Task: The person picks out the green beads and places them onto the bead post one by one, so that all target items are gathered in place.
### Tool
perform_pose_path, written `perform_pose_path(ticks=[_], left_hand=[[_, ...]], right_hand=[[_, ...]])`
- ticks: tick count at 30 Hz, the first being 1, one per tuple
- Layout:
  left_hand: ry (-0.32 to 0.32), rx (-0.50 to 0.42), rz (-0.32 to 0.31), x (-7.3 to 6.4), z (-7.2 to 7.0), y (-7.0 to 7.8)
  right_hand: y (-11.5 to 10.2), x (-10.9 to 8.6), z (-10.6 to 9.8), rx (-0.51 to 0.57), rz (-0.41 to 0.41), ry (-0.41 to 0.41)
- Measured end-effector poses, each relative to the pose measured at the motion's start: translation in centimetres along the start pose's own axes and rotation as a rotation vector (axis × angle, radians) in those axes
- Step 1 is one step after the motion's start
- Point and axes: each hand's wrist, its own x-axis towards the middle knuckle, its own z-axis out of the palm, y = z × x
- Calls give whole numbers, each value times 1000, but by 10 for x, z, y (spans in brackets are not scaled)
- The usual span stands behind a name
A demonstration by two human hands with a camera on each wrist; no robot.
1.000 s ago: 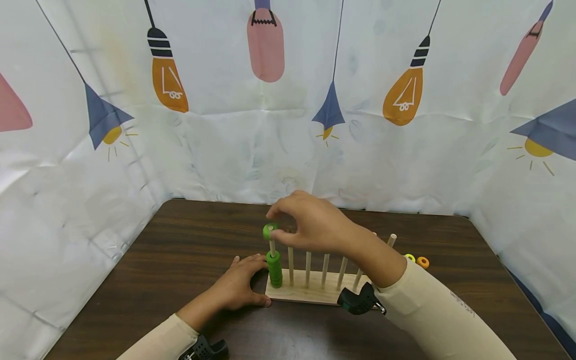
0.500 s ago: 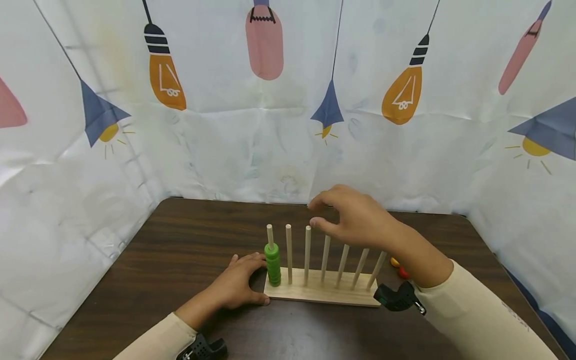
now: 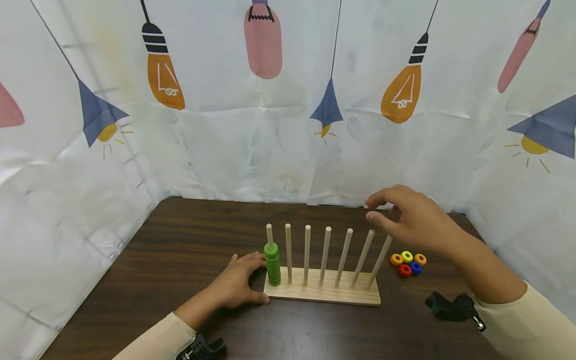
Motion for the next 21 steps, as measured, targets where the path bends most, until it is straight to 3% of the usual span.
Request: perform_pose_path(ticks=[5,12,21], left_hand=[[1,-1,-4,0,0,0],[-5,-3,-15,1,1,-1],[-3,-2,-1,1,1,-1]], right_hand=[[23,-18,-5,-18,11,44],[54,-43,0,-124,-29,110],[87,-85,18,-138,127,50]])
